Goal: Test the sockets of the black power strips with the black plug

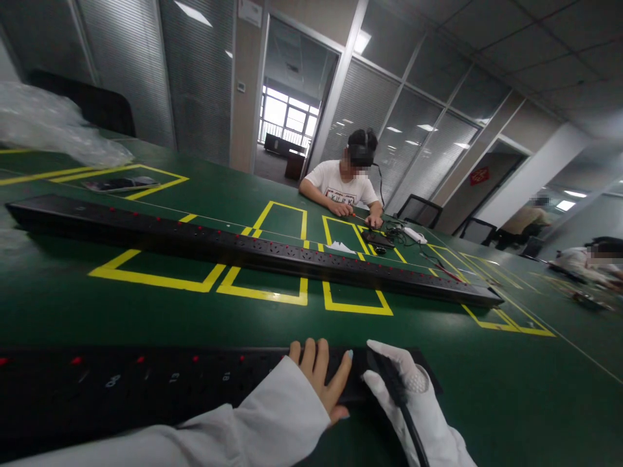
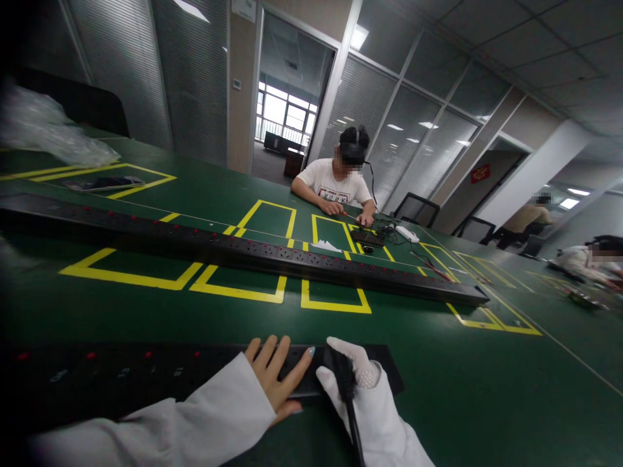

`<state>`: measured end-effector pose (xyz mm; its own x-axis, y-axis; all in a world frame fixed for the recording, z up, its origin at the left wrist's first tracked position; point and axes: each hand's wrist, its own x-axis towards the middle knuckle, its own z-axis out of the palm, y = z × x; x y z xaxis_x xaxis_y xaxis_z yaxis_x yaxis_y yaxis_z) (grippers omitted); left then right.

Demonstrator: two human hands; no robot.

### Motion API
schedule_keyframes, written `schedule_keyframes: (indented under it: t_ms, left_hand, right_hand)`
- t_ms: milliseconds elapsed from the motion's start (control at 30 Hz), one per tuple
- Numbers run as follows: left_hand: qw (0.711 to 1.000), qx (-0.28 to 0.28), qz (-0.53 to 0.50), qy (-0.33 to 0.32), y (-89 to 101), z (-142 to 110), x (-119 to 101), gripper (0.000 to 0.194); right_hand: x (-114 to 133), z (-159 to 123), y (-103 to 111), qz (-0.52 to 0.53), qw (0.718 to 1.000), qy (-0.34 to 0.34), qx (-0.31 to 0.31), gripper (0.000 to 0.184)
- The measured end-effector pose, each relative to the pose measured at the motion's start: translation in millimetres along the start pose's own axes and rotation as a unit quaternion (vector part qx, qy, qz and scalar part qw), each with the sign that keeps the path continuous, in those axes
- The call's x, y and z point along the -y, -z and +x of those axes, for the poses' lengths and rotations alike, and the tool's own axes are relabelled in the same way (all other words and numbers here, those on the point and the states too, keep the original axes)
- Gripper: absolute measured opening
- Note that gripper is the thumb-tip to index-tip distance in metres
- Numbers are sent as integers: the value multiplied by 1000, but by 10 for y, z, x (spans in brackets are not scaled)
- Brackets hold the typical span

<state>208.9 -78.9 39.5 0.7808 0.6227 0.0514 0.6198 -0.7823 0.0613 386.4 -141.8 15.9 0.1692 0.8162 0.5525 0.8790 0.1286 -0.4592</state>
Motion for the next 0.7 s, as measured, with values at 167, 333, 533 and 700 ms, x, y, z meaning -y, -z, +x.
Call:
schedule_keyframes:
  t_ms: [167,333,533,700]
  left_hand:
    - [1000,-12,-1,0,-27,-2,-8,70]
    - [1000,-14,5,-9,-10,-10,13,69]
    - [1000,-13,8,-10,-31,-1,15,71]
    - [1000,-6,5,-10,-54,4,18,73]
  right_hand:
    - [65,27,8,30,996,-81,38,32]
    - [-26,-124,105,-56,998,23,16,33]
    - [-186,-251,184,-160,973,168,7,38]
    - [-43,-221,131,-104,977,178,50,45]
